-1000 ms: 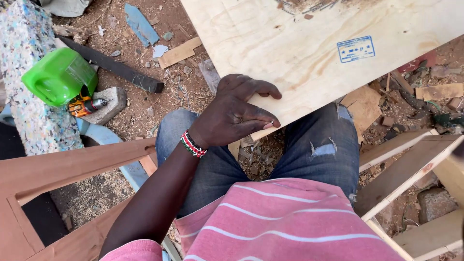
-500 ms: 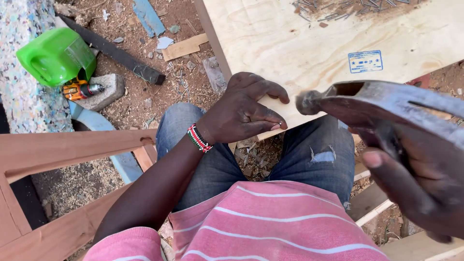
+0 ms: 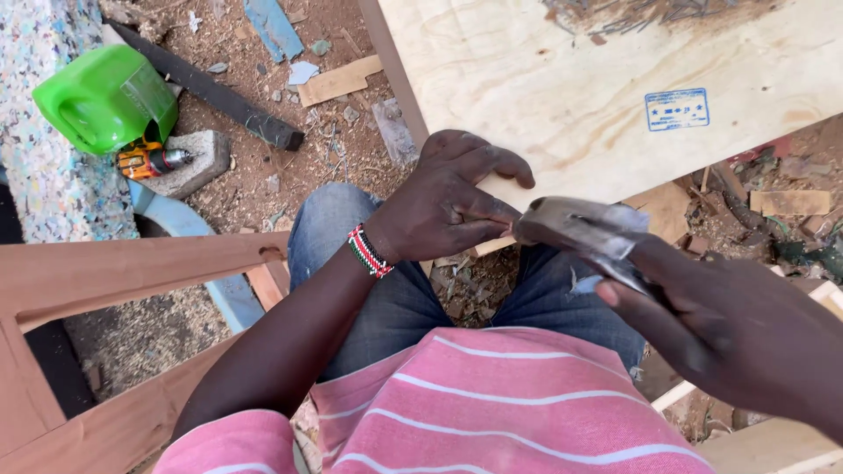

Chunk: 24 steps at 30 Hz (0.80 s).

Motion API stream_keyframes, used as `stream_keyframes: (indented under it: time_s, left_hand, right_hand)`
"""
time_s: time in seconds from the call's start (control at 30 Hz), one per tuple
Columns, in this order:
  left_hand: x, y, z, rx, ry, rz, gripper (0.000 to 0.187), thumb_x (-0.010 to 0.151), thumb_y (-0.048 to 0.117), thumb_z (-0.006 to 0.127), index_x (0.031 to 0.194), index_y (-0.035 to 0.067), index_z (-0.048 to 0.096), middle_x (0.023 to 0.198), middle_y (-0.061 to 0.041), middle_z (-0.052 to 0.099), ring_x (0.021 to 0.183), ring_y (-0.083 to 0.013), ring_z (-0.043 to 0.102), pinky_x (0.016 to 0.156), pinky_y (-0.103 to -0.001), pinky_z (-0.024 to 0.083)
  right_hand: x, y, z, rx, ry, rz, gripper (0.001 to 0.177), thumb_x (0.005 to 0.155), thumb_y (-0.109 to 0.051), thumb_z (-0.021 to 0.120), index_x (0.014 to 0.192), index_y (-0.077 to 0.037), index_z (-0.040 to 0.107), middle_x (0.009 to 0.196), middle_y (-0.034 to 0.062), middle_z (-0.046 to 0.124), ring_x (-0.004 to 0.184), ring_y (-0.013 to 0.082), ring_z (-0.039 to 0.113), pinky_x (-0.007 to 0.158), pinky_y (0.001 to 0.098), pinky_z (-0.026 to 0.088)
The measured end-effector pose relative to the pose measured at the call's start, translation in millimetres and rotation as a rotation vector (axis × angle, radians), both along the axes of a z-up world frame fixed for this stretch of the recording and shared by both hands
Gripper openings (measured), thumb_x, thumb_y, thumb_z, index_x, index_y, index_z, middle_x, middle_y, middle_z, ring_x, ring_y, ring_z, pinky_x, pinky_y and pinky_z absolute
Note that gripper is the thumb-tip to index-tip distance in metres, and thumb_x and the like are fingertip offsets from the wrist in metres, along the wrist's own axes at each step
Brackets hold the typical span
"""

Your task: Pouring nails from a container and hammering them into a wooden board.

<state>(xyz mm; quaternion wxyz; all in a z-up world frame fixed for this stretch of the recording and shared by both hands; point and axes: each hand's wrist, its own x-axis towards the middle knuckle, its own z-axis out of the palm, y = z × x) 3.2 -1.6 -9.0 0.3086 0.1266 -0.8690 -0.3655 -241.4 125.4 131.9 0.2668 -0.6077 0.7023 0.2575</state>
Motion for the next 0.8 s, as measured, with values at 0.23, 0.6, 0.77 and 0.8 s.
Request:
stream_keyframes:
  time_s: [0.23, 0.6, 0.77, 0.8]
  left_hand:
    - [5, 1, 5, -0.056, -0.026, 0.012, 0.032, 0.103, 0.049, 0.054, 0.120, 0.031, 0.074, 0.133, 0.005, 0.062, 0.118, -0.0208, 0.059, 0.103, -0.044, 0.030]
    - [3, 3, -6, -0.105, -0.161, 0.087, 0.087, 0.091, 0.063, 0.063, 0.159, 0.017, 0.033, 0.129, -0.006, 0.065, 0.120, -0.0315, 0.058, 0.107, -0.046, 0.032]
    - [4, 4, 0, -0.099, -0.159, 0.067, 0.091, 0.088, 0.054, 0.074, 0.161, 0.021, 0.029, 0.139, 0.006, 0.066, 0.124, -0.0246, 0.060, 0.108, -0.043, 0.031]
    - [3, 4, -1, -0.095, -0.167, 0.074, 0.092, 0.086, 0.054, 0.072, 0.160, 0.021, 0.029, 0.139, 0.006, 0.066, 0.125, -0.0255, 0.060, 0.108, -0.045, 0.032]
  right_hand:
    - [16, 4, 22, -0.661, -0.886, -0.164, 0.074, 0.092, -0.046, 0.042, 0.147, 0.000, 0.058, 0.045, -0.0060, 0.047, 0.035, 0.0004, 0.030, 0.077, 0.0200, 0.045]
    - [22, -27, 34, -0.599, -0.865, 0.284, 0.065, 0.095, -0.039, 0.031, 0.146, -0.005, 0.052, 0.110, 0.0072, 0.053, 0.107, 0.0235, 0.051, 0.099, 0.0347, 0.036]
    - [-9, -10, -20, -0.032, -0.031, 0.225, 0.049, 0.091, -0.067, 0.044, 0.133, -0.043, 0.042, 0.071, 0.0036, 0.076, 0.066, 0.0392, 0.072, 0.057, 0.0479, 0.047]
    - [0, -15, -2, -0.045, -0.077, 0.145, 0.057, 0.089, -0.063, 0.039, 0.146, -0.062, 0.035, 0.060, 0.0016, 0.071, 0.053, 0.0307, 0.069, 0.053, 0.0400, 0.049]
